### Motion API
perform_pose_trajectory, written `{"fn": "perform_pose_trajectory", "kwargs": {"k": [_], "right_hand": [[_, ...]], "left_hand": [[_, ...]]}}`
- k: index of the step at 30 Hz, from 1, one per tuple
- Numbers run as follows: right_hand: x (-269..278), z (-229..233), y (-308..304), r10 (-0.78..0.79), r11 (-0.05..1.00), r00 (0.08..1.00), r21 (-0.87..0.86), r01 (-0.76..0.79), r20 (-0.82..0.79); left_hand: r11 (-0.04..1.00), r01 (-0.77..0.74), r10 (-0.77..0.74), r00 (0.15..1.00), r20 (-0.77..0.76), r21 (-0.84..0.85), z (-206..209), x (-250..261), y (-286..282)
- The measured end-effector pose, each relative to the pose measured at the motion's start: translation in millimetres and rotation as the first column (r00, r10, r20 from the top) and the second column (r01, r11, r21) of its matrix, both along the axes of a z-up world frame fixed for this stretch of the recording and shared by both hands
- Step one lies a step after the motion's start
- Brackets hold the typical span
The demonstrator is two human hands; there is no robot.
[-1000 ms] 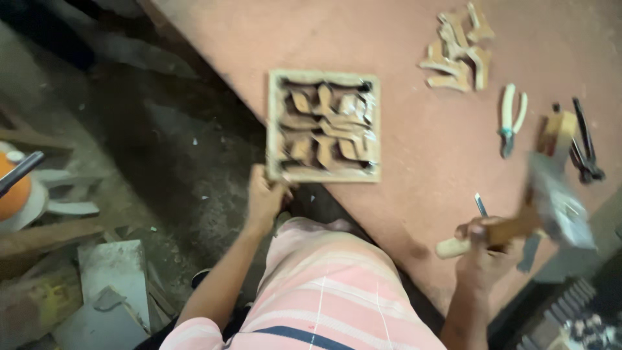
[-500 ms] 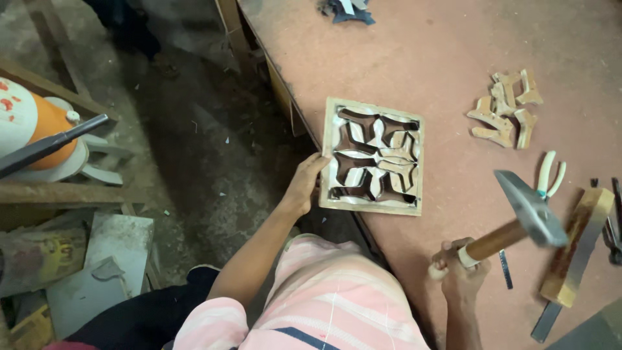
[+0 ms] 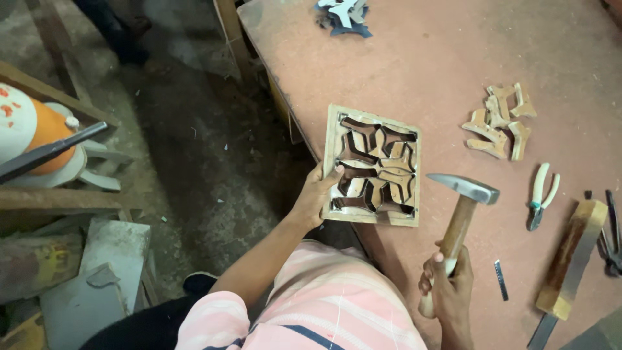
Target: The person uses a hammer to strike a wooden block containing a carved pattern, repeatedly tapping along the edges to loosen and remove carved pieces. The person removes the separated pieces by hand and places them on the table.
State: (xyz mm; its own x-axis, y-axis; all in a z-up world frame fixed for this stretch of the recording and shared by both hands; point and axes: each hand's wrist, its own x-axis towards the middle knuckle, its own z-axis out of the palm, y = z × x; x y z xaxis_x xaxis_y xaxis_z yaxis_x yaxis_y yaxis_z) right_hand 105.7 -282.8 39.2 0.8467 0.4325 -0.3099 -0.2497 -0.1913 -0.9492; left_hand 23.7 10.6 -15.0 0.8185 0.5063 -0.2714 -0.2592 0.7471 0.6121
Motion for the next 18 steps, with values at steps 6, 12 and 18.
{"fn": "perform_pose_trajectory", "kwargs": {"k": [6, 12, 18], "right_hand": [[4, -10, 6, 0.021, 0.999, 0.994, -0.026, -0.024, -0.109], [6, -14, 11, 0.029, 0.993, 0.994, -0.107, -0.041, -0.108], [5, -9, 16, 0.037, 0.989, 0.986, -0.136, -0.059, -0.164]], "left_hand": [[0.993, 0.078, -0.076, 0.997, 0.019, -0.094, 6, -2, 6], [0.994, 0.083, -0.078, 0.995, 0.064, -0.076, 17, -4, 2], [0.999, 0.032, -0.033, 0.999, 0.028, 0.04, 22, -3, -4]]}}
